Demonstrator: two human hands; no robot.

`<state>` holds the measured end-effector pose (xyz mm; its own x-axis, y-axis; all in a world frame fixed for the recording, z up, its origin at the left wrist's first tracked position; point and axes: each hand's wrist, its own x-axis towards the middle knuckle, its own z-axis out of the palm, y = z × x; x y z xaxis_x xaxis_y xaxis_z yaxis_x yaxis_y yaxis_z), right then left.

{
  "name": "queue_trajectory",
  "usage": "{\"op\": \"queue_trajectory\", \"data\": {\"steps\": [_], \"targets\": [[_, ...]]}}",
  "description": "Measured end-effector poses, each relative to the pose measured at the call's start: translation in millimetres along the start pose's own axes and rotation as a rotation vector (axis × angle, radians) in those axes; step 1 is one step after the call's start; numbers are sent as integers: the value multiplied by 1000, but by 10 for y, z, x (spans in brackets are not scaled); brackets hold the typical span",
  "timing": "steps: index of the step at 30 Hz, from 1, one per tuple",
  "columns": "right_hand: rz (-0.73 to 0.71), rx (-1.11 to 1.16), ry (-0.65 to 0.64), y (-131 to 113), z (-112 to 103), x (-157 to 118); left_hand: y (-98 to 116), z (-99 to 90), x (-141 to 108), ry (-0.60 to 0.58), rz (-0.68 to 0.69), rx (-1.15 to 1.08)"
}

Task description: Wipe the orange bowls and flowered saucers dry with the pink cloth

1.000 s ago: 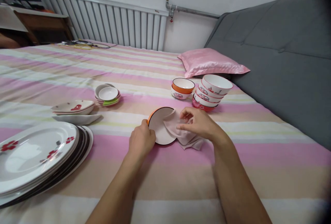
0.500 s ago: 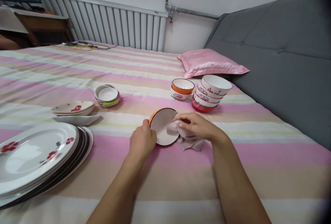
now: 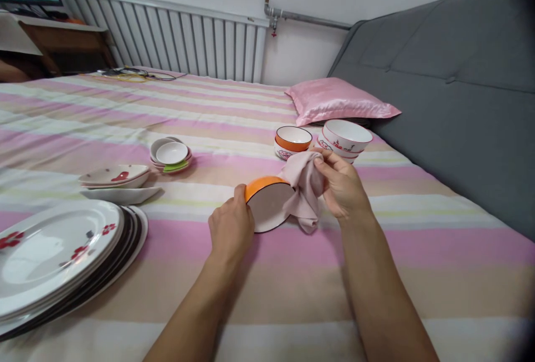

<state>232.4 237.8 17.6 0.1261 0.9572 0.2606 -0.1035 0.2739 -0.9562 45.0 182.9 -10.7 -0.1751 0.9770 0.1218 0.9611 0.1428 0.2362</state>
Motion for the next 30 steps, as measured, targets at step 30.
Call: {"op": "queue_trajectory", "data": {"steps": [30], "targets": [[45,-73,422,122,-131,89,-18,-42,4,26,88,11]]}}
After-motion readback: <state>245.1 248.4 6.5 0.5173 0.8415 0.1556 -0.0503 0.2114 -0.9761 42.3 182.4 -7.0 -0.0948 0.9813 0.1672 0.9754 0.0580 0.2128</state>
